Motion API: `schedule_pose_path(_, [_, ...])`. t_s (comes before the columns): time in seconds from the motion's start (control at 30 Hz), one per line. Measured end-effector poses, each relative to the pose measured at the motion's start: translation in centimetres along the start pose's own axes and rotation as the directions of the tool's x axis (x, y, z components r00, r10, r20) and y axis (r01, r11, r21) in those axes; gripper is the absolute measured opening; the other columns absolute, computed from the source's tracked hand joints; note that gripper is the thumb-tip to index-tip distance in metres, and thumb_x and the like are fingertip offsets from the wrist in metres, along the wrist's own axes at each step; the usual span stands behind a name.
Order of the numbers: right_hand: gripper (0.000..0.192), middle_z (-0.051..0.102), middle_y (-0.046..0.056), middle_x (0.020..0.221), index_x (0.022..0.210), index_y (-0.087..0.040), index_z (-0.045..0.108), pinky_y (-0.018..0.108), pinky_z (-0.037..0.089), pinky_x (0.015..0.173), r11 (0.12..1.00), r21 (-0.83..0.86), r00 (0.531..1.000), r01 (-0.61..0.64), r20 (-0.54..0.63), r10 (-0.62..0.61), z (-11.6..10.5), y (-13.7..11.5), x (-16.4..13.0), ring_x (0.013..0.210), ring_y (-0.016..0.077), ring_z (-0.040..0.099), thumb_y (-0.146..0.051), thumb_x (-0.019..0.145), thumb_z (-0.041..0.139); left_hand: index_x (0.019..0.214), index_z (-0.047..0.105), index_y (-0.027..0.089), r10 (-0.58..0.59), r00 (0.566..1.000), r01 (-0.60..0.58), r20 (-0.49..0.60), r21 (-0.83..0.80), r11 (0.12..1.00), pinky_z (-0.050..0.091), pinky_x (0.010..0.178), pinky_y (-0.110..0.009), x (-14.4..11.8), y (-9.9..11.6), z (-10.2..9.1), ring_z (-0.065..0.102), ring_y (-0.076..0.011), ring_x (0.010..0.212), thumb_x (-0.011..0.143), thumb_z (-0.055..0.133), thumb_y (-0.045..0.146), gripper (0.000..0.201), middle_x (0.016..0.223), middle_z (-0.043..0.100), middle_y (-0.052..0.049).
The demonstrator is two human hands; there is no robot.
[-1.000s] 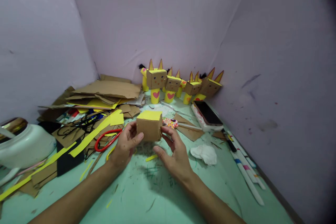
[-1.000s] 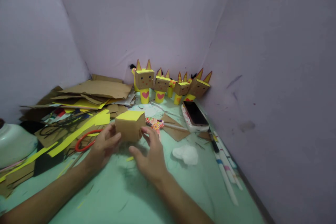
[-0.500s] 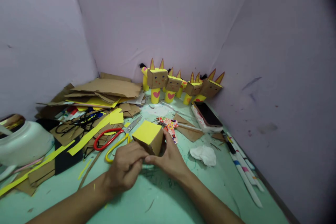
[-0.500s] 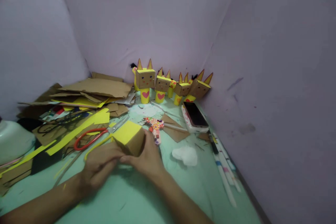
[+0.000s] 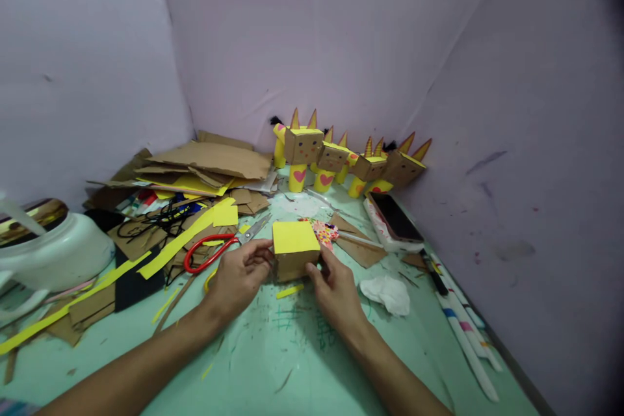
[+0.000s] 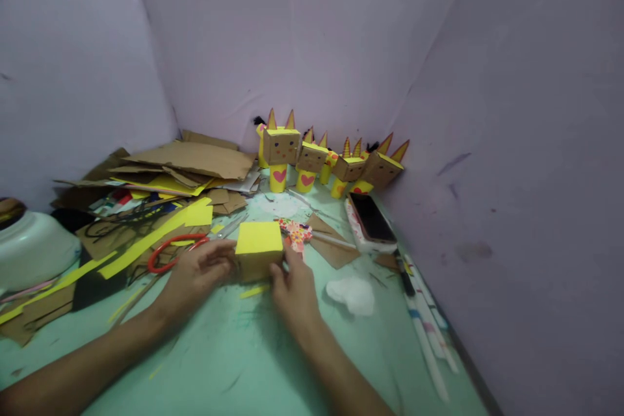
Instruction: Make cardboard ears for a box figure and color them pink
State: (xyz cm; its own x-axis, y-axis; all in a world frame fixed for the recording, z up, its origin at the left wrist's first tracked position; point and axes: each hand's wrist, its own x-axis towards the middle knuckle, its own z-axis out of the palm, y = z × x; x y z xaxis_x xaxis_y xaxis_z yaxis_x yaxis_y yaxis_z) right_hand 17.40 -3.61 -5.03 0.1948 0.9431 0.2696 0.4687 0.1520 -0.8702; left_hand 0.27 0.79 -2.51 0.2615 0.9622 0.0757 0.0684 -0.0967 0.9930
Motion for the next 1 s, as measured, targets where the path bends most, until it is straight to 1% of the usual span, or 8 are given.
schedule_pose_path(0.13, [0.041,0.071,0.01,0.098,0.113,-0.019,0.059,0.046,0.049,0.077,0.994,-0.077,0.996,-0.081,0.035,0.084,0.1,-0.5,-0.2,0.085,0.0295,0.065,-0.011,0.074,0.052,0.085,0.058,0.017,0.054,0.998,-0.056,0.022,0.123,0.991,0.049,0.064,-0.029,0.2,-0.9,-0.4,0.06,-0.0191,0.069,0.064,0.06,0.015,0.021,0.073,0.062,-0.002])
schedule_pose_path(0.3, [0.053,0.068,0.011,0.101,0.12,-0.016,0.053,0.044,0.052,0.077,0.981,-0.03,0.981,-0.191,0.01,0.191,0.0,-0.4,0.0,0.082,0.0258,0.066,-0.017,0.068,0.062,0.122,0.044,0.017,-0.032,0.999,0.029,0.015,0.17,0.985,0.051,0.068,-0.034,1.0,-2.2,-0.8,0.063,-0.0217,0.082,0.06,0.049,0.007,0.063,0.111,0.059,-0.009])
schedule_pose_path(0.43, [0.06,0.057,0.017,0.123,0.128,-0.011,0.044,0.045,0.051,0.085,0.994,-0.097,0.997,-0.046,-0.06,0.041,-0.2,0.0,-0.2,0.105,0.0277,0.059,-0.009,0.068,0.051,0.14,0.025,0.015,0.01,1.0,-0.003,-0.017,0.408,0.913,0.044,0.092,-0.047,0.5,-1.5,-0.8,0.053,-0.0295,0.111,0.063,0.044,0.007,0.08,0.137,0.041,-0.016])
schedule_pose_path(0.5, [0.071,0.045,0.018,0.137,0.136,-0.009,0.034,0.048,0.041,0.099,0.966,-0.209,0.982,0.152,-0.083,-0.172,-0.1,-0.1,-0.4,0.125,0.0269,0.044,-0.002,0.066,0.043,0.143,0.018,0.011,0.19,0.981,-0.18,0.04,0.554,0.813,0.032,0.103,-0.051,0.1,-1.1,-0.7,0.036,-0.0314,0.129,0.065,0.042,0.007,0.082,0.146,0.03,-0.017])
schedule_pose_path(0.6, [0.083,0.033,0.017,0.146,0.14,-0.006,0.027,0.052,0.023,0.11,0.832,-0.405,0.917,0.379,0.041,-0.398,0.2,-0.7,-0.2,0.138,0.0269,0.021,0.003,0.059,0.041,0.141,0.026,0.007,0.438,0.858,-0.482,0.267,0.711,0.512,0.019,0.11,-0.051,0.1,-0.7,-0.4,0.014,-0.0295,0.138,0.063,0.04,0.003,0.078,0.149,0.025,-0.016])
schedule_pose_path(0.77, [0.074,0.046,0.014,0.139,0.132,-0.008,0.045,0.056,0.022,0.109,0.699,-0.572,0.903,0.43,0.291,-0.317,0.8,-1.9,0.6,0.132,0.0314,0.034,0.002,0.06,0.043,0.127,0.05,0.006,0.386,0.803,-0.56,0.455,0.798,0.224,0.021,0.108,-0.055,0.4,-0.3,0.4,0.033,-0.0316,0.131,0.066,0.041,0.005,0.062,0.137,0.046,-0.016])
schedule_pose_path(0.9, [0.069,0.044,0.021,0.139,0.13,0.0,0.045,0.054,0.025,0.108,0.697,-0.624,0.935,0.354,0.242,-0.259,0.9,-1.7,0.5,0.131,0.033,0.036,0.002,0.062,0.043,0.128,0.048,0.002,0.374,0.835,-0.509,0.403,0.824,0.249,0.018,0.108,-0.058,0.3,-0.2,0.5,0.033,-0.0328,0.131,0.067,0.041,0.007,0.062,0.139,0.043,-0.02])
schedule_pose_path(1.0, [0.071,0.046,0.027,0.135,0.132,0.006,0.039,0.055,0.028,0.107,0.784,-0.556,0.961,0.277,0.141,-0.239,0.7,-0.6,0.1,0.128,0.0339,0.041,0.0,0.062,0.044,0.135,0.035,-0.004,0.324,0.895,-0.43,0.307,0.784,0.448,0.021,0.109,-0.053,0.3,-0.6,-0.1,0.028,-0.0309,0.134,0.065,0.04,0.006,0.071,0.143,0.034,-0.023])
